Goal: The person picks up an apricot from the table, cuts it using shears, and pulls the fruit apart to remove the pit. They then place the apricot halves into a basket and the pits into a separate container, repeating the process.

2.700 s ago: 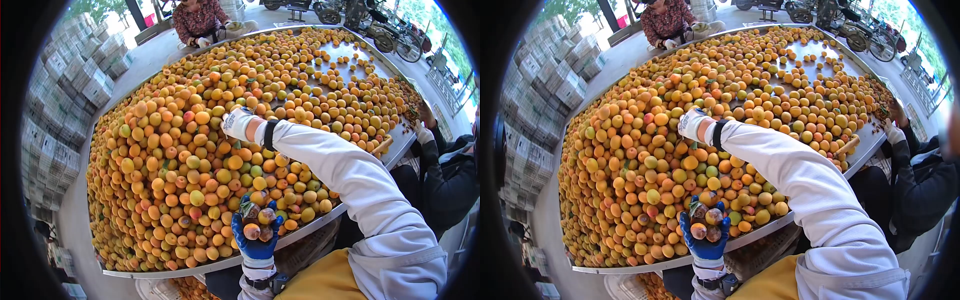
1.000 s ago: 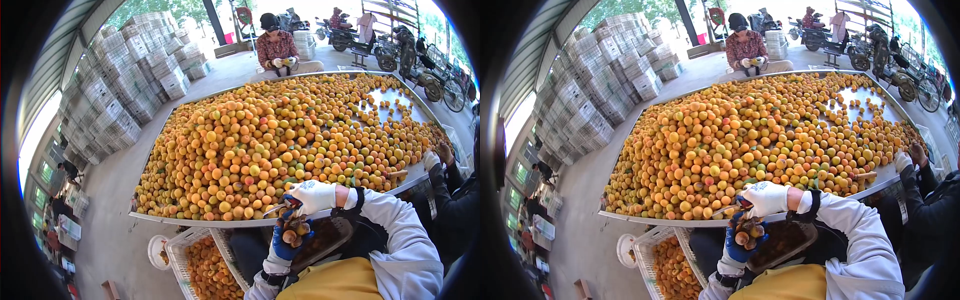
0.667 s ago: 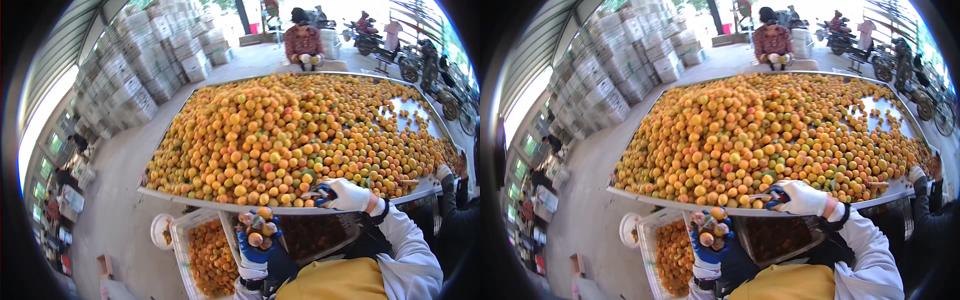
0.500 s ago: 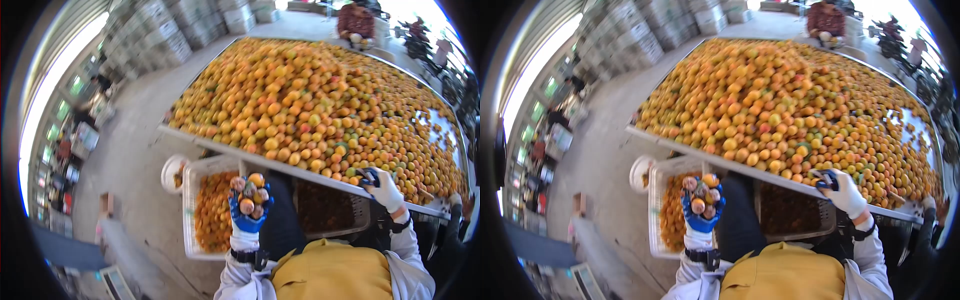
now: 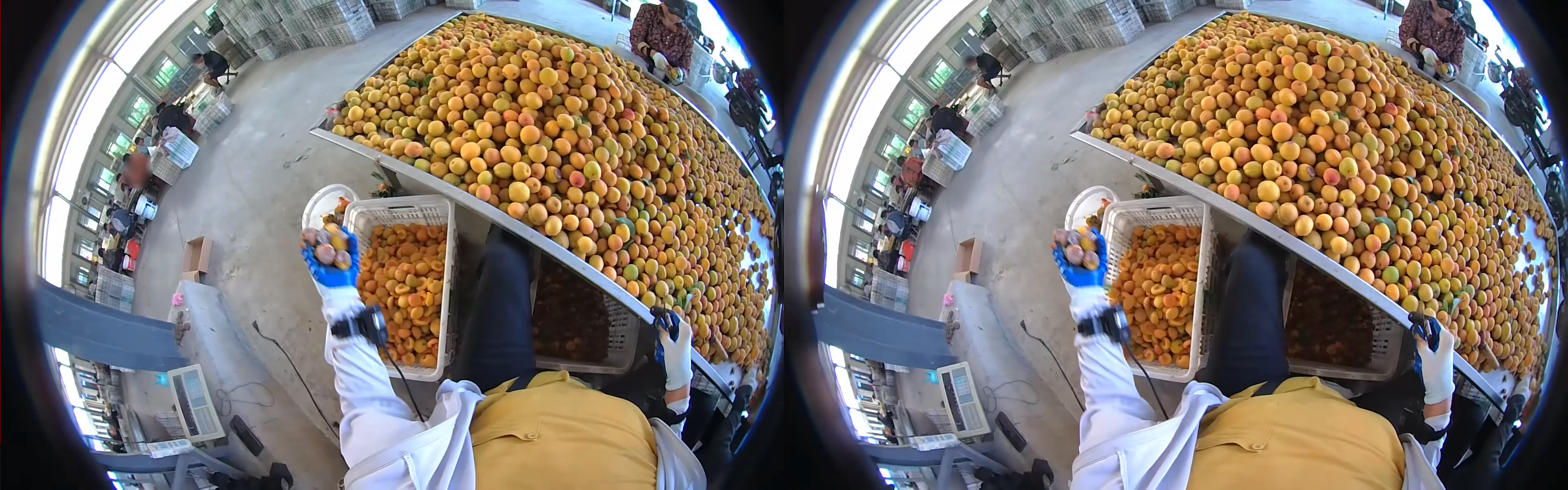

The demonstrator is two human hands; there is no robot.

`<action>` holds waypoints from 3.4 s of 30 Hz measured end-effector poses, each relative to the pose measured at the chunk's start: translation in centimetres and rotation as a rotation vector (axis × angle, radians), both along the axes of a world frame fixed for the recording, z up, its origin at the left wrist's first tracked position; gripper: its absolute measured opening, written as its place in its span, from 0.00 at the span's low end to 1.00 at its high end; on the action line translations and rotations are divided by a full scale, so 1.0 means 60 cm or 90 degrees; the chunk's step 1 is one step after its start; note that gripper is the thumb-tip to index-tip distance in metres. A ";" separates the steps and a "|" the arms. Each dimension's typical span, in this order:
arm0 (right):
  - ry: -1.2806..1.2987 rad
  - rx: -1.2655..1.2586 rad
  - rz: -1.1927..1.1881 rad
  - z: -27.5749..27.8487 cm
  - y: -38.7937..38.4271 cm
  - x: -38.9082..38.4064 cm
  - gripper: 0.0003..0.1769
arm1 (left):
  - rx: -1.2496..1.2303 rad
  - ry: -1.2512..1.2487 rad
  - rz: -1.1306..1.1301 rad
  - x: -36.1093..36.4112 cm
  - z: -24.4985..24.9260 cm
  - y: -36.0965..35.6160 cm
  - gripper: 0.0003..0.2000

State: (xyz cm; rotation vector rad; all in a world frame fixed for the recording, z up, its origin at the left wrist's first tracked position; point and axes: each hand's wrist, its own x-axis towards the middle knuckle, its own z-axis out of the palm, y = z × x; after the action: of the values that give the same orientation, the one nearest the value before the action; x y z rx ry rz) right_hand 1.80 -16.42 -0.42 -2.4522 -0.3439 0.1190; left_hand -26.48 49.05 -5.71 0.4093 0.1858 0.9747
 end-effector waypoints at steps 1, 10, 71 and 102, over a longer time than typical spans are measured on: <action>0.075 0.003 -0.039 0.043 0.037 -0.021 0.20 | 0.003 0.061 0.106 0.014 0.025 0.033 0.14; 0.064 0.070 -0.106 0.048 0.047 -0.070 0.14 | -0.021 0.506 0.273 0.041 -0.036 0.110 0.45; -0.100 0.472 -0.130 0.078 -0.126 -0.119 0.13 | 0.333 -0.056 -0.934 0.516 0.208 -0.932 0.31; -0.170 0.312 -0.227 0.039 -0.142 -0.138 0.14 | 0.420 0.007 -0.889 0.477 0.183 -0.992 0.24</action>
State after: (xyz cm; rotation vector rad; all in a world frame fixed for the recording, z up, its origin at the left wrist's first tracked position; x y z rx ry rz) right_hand -6.46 -24.93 1.91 -1.9991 -0.0327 -0.4023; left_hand 2.13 -10.49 5.28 0.9569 -0.4083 -0.3881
